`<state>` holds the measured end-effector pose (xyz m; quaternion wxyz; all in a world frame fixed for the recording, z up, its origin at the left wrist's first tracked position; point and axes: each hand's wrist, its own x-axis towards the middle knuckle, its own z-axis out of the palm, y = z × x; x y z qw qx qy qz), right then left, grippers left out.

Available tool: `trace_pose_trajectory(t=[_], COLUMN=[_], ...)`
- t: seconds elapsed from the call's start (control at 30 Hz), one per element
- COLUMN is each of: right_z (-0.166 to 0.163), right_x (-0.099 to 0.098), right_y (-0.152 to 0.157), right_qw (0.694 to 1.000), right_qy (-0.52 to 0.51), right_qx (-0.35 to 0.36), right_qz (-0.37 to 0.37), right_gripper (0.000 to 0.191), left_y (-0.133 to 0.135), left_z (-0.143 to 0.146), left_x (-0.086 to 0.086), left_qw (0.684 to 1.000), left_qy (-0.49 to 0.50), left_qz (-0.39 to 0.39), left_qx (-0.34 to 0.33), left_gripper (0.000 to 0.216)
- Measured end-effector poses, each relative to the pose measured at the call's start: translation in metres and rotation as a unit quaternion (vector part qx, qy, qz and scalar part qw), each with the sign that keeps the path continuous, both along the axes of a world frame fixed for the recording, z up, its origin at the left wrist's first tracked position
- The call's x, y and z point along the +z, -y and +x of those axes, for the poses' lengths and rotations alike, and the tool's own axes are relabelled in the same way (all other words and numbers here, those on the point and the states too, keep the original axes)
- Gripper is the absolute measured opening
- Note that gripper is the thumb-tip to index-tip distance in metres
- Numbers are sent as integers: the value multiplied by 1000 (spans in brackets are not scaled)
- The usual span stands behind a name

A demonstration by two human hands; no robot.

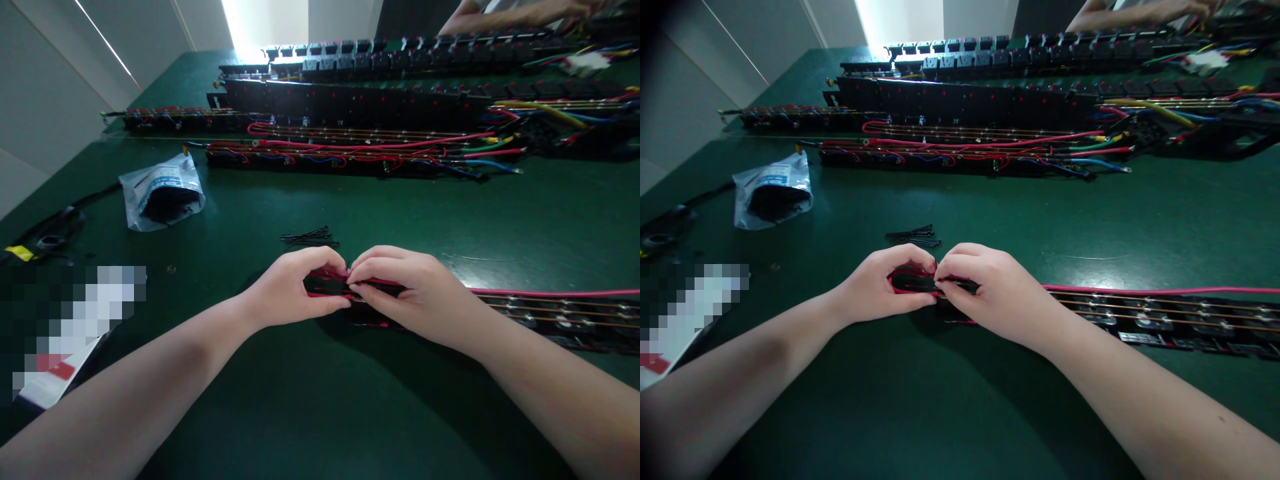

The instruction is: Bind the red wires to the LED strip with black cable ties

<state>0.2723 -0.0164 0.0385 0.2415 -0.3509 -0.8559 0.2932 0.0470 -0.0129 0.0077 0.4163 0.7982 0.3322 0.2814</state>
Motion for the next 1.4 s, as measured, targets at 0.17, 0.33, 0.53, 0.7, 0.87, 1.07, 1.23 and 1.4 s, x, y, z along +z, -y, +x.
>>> trace_pose_trajectory(t=[0.17, 0.33, 0.53, 0.7, 0.87, 1.07, 1.23, 1.4], right_z=[0, -1, -1, -1, -1, -1, -1, 0], right_x=[1, 0, -1, -2, -1, -1, -2, -1], right_y=[0, 1, 0, 0, 0, 0, -1, 0], right_qw=[1000, 1000, 1000, 1000, 1000, 1000, 1000, 1000], right_qy=[1, -6, -5, -6, -4, 4, -4, -3], right_qx=[-13, -14, -12, -8, -3, -14, -22, -17], right_qz=[-2, -1, -5, 0, -10, -7, -4, -7], right_gripper=[13, 13, 13, 12, 14, 15, 13, 13], left_y=[0, -1, 2, 13, 19, 14, 11, 9], left_z=[2, 6, 12, 19, 16, 10, 11, 12], left_x=[-3, 0, 5, 4, 2, -3, -4, -5], left_qw=[981, 972, 962, 954, 981, 993, 992, 986], left_qy=[122, 115, 118, 117, 43, 3, 52, 79], left_qz=[-147, -191, -215, -205, -83, 17, -27, -78], left_qx=[31, 72, 118, 186, 172, 117, 114, 125], left_gripper=[41, 15, 6, 5, 7, 12, 14, 15])
